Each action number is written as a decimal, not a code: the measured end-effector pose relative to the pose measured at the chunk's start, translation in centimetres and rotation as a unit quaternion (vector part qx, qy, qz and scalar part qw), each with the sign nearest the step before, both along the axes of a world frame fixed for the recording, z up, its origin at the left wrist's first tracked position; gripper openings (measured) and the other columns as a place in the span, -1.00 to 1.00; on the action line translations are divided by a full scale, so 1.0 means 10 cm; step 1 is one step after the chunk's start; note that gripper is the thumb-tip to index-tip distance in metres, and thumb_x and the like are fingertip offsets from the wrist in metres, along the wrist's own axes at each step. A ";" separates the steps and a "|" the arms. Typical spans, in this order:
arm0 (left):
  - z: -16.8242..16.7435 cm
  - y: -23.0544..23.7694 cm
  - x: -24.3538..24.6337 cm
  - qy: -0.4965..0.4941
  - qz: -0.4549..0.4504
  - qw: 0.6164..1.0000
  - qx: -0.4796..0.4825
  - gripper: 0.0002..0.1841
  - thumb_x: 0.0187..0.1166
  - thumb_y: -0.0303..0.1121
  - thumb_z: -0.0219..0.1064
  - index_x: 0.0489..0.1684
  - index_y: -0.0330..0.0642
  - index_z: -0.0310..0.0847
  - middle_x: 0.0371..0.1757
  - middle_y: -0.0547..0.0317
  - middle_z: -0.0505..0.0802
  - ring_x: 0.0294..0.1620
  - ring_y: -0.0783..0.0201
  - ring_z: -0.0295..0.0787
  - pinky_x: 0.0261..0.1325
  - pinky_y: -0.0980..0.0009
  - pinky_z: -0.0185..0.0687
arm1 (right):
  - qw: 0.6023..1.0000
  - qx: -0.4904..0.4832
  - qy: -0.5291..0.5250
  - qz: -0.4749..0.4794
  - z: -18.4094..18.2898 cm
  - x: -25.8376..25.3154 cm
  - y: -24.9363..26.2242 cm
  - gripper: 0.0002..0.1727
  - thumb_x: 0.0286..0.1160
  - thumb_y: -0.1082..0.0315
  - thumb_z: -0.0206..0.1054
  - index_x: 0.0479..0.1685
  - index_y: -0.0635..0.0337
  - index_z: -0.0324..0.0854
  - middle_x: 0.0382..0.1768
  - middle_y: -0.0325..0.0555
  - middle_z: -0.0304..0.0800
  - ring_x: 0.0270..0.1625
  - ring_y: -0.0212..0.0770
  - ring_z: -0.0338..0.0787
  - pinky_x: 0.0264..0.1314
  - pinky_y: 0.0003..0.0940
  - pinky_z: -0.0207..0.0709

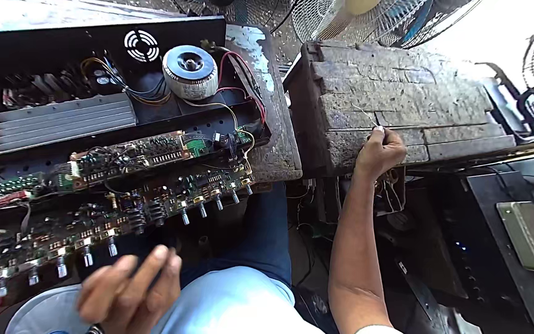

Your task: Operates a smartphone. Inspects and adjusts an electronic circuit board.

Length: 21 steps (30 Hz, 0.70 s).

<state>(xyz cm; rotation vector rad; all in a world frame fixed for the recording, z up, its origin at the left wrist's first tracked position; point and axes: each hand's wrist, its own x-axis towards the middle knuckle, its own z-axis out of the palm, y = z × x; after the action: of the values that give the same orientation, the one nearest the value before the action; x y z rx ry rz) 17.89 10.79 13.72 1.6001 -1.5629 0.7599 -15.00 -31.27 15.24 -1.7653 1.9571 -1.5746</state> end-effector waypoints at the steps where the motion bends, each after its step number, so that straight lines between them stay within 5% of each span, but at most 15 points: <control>1: -0.04 0.03 -0.05 0.024 -0.062 0.998 0.019 -0.69 0.55 -0.35 0.39 0.24 0.02 0.61 0.36 0.27 0.70 0.37 0.16 0.56 0.45 0.25 0.38 | 1.000 0.000 0.004 0.001 0.01 -0.01 0.00 -0.67 0.65 0.13 0.22 -0.22 0.12 0.85 -0.44 -0.27 0.77 -0.42 -0.43 0.69 -0.21 -0.35 0.58; 3: -0.21 0.08 -0.04 0.062 -0.181 0.979 0.073 -0.82 0.59 -0.44 0.34 0.08 -0.17 0.68 0.13 0.06 0.81 0.23 0.08 0.71 0.39 0.21 0.57 | 1.000 0.001 0.012 0.005 0.02 0.00 0.02 -0.66 0.66 0.14 0.22 -0.19 0.17 0.85 -0.40 -0.19 0.79 -0.35 -0.38 0.71 -0.13 -0.32 0.59; 5: -0.41 0.18 0.06 0.084 -0.204 0.962 0.161 -0.84 0.63 -0.46 0.25 0.01 -0.23 0.71 0.01 0.00 0.85 0.13 0.07 0.76 0.32 0.21 0.62 | 1.000 0.002 0.016 0.005 0.02 0.01 0.03 -0.66 0.66 0.15 0.23 -0.19 0.19 0.85 -0.39 -0.17 0.80 -0.35 -0.38 0.72 -0.13 -0.33 0.60; 9: -0.88 0.59 0.37 0.134 -0.116 0.937 0.301 -0.73 0.68 -0.35 0.12 -0.11 -0.17 0.80 -0.03 0.03 0.89 0.14 0.03 0.80 0.26 0.11 0.63 | 1.000 -0.013 0.012 0.017 0.00 -0.01 0.04 -0.67 0.68 0.18 0.25 -0.21 0.22 0.83 -0.42 -0.18 0.78 -0.44 -0.41 0.69 -0.24 -0.37 0.60; 13: -1.35 1.01 0.50 0.208 -0.033 0.920 0.331 -0.63 0.72 -0.16 0.10 -0.03 -0.15 0.83 0.11 -0.02 0.87 0.32 -0.03 0.70 0.42 0.06 0.48 | 1.000 -0.006 0.019 0.024 0.00 0.00 0.05 -0.67 0.72 0.19 0.23 -0.16 0.24 0.82 -0.41 -0.17 0.76 -0.45 -0.41 0.67 -0.24 -0.38 0.60; 21: -1.44 0.88 0.56 0.209 0.035 0.917 0.338 -0.55 0.66 -0.02 0.12 -0.12 -0.16 0.86 -0.02 -0.01 0.92 0.18 -0.04 0.81 0.33 0.09 0.59 | 0.999 -0.002 0.039 0.020 -0.02 0.00 0.04 -0.66 0.74 0.17 0.22 -0.13 0.24 0.81 -0.36 -0.15 0.77 -0.43 -0.37 0.68 -0.23 -0.35 0.62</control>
<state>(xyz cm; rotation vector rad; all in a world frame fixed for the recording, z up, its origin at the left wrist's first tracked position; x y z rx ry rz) 23.49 19.60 -0.65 2.1364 -1.5224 -0.1396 -15.05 -30.88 14.99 -1.8812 1.9410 -1.5210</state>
